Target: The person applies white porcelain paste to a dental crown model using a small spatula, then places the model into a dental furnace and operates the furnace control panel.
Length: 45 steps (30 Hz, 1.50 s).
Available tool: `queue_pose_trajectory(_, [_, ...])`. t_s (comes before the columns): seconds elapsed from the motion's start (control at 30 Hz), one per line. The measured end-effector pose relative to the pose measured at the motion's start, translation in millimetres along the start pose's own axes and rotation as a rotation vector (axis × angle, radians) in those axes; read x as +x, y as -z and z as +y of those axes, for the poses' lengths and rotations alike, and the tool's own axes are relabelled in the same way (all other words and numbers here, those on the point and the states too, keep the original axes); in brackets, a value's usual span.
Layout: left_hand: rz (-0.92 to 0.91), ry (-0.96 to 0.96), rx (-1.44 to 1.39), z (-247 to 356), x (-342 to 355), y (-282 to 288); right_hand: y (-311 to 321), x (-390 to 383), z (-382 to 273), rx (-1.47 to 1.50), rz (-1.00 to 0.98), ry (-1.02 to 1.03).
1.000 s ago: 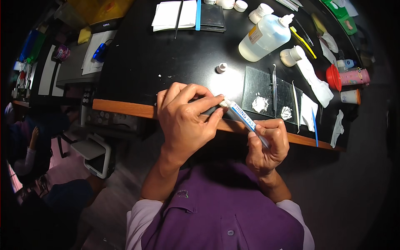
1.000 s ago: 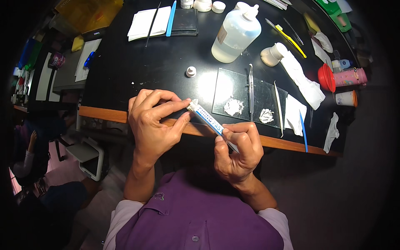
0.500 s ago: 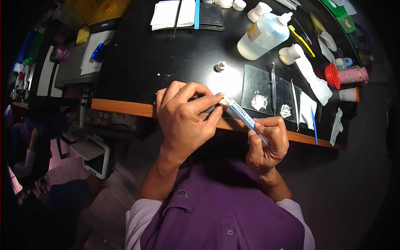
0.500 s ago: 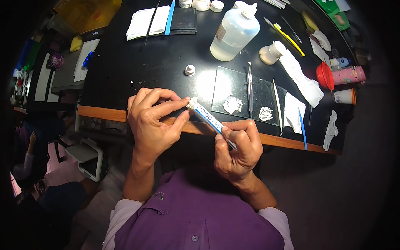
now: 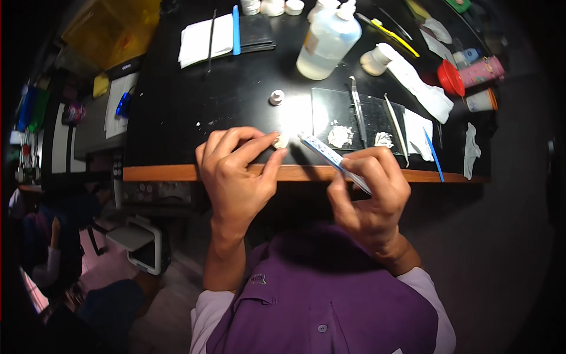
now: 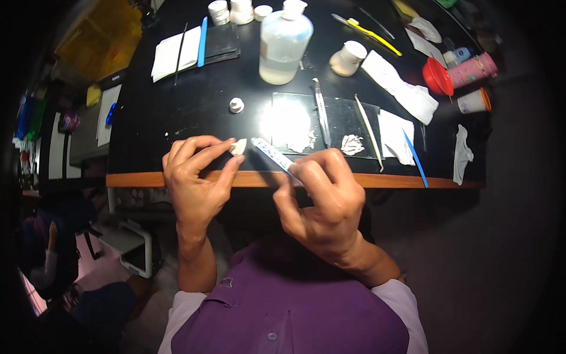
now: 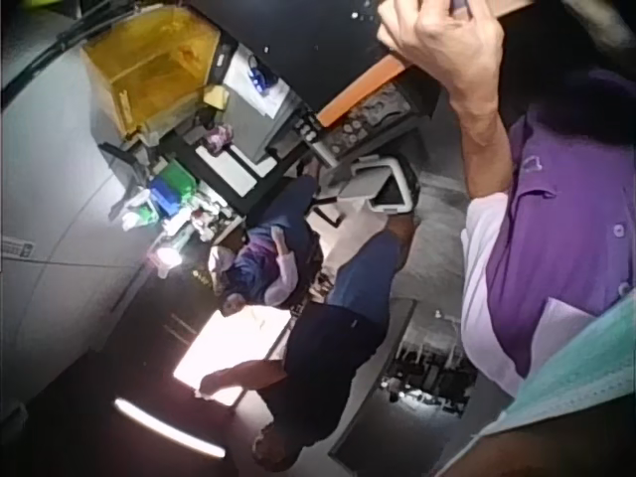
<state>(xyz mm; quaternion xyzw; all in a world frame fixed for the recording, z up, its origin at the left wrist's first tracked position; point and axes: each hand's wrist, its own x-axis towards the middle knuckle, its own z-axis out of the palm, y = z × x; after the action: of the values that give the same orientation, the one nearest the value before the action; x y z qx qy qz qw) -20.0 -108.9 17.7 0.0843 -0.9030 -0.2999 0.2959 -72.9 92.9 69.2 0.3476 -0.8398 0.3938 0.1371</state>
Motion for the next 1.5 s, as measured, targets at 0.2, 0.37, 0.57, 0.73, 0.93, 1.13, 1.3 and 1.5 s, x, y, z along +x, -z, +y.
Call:
queue_pose_trajectory(0.2, [0.000, 0.082, 0.056, 4, 3, 5, -23, -6, 5, -0.309, -0.051, 0.018])
queue_pose_trajectory(0.37, [-0.024, 0.117, -0.008, -4, 4, 13, -9, -5, -3, -0.116, -0.045, 0.030])
queue_pose_trajectory(0.57, [-0.065, 0.097, -0.006, -8, 2, 16, 41, -16, 29, -0.178, -0.054, -0.331])
queue_pose_trajectory(0.73, [-0.060, 0.132, -0.079, -5, 2, 18, 32, -17, 43, -0.226, -0.161, -0.388])
queue_pose_trajectory(0.93, [-0.007, 0.150, -0.086, 42, -3, 38, 25, -20, 51, -0.222, -0.105, -0.332])
queue_pose_trajectory(1.13, [-0.257, 0.157, -0.478, 91, 0, 6, 24, -37, 51, -0.161, 0.091, -0.177])
queue_pose_trajectory(1.3, [-0.379, 0.294, -0.781, 100, -9, -29, 38, -54, 31, -0.045, 0.122, 0.054])
queue_pose_trajectory(1.5, [-0.427, 0.495, -0.987, 99, -22, -30, 33, -66, 25, 0.032, 0.072, 0.139])
